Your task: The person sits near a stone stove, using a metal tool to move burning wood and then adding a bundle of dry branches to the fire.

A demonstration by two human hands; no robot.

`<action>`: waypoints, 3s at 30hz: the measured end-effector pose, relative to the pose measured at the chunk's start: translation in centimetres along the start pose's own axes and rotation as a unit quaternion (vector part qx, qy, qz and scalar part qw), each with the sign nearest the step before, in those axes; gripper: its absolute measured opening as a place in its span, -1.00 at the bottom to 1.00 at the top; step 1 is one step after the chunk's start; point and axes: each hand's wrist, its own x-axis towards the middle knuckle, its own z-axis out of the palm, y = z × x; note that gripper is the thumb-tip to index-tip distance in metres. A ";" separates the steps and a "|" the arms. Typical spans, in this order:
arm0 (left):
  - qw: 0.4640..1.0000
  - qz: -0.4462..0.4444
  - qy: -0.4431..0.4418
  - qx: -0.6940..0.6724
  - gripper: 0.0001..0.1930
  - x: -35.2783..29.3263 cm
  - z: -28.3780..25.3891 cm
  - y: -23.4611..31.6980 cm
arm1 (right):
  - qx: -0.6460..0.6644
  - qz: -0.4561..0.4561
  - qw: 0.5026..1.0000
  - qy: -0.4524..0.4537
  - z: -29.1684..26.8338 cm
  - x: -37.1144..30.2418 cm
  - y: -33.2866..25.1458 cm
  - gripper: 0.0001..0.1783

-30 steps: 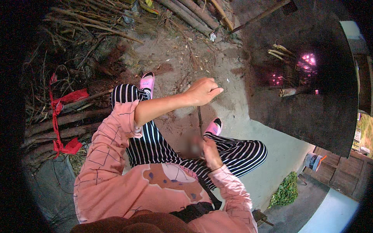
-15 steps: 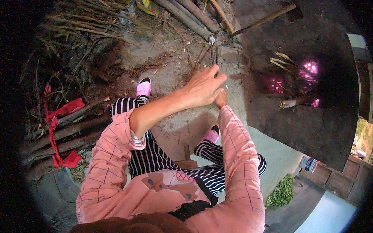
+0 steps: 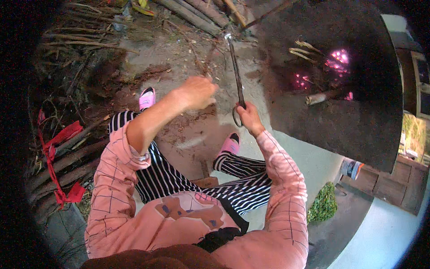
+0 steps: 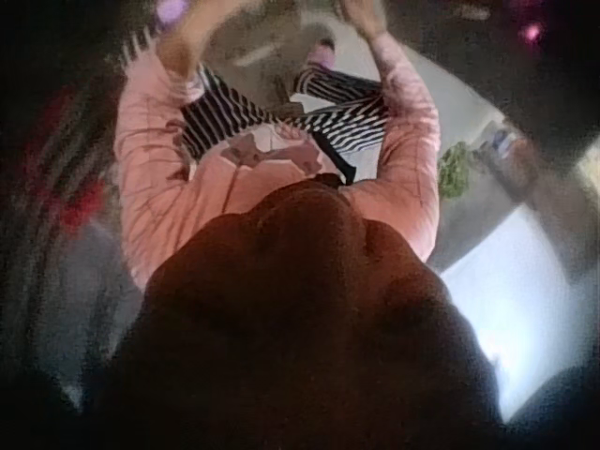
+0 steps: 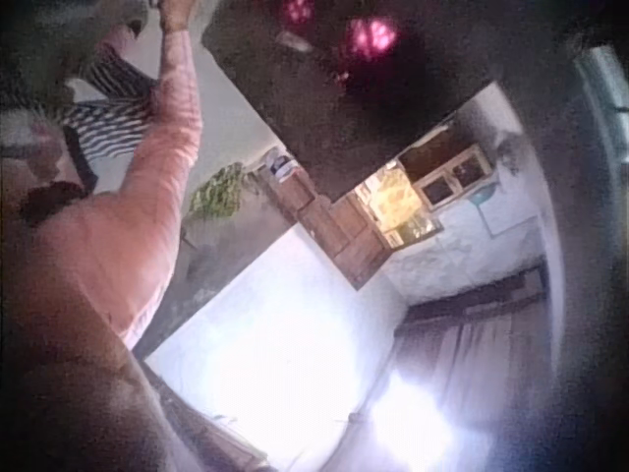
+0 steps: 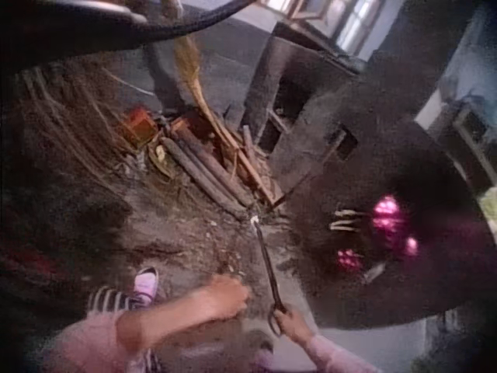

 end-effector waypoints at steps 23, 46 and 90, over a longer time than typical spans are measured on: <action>0.999 0.049 0.016 -0.011 -0.68 0.9 1.0 0.4 | 0.126 0.037 0.955 0.266 -8.8 -27.7 -10.6 -0.52; 0.999 0.006 0.027 -0.034 -0.66 -0.5 -0.9 0.3 | 0.154 0.008 0.939 0.306 -23.9 -10.2 -7.5 -0.68; 0.999 0.009 -0.014 -0.037 -0.65 1.2 0.0 0.5 | 0.258 -0.045 0.916 0.305 -23.2 -1.6 -5.2 -0.67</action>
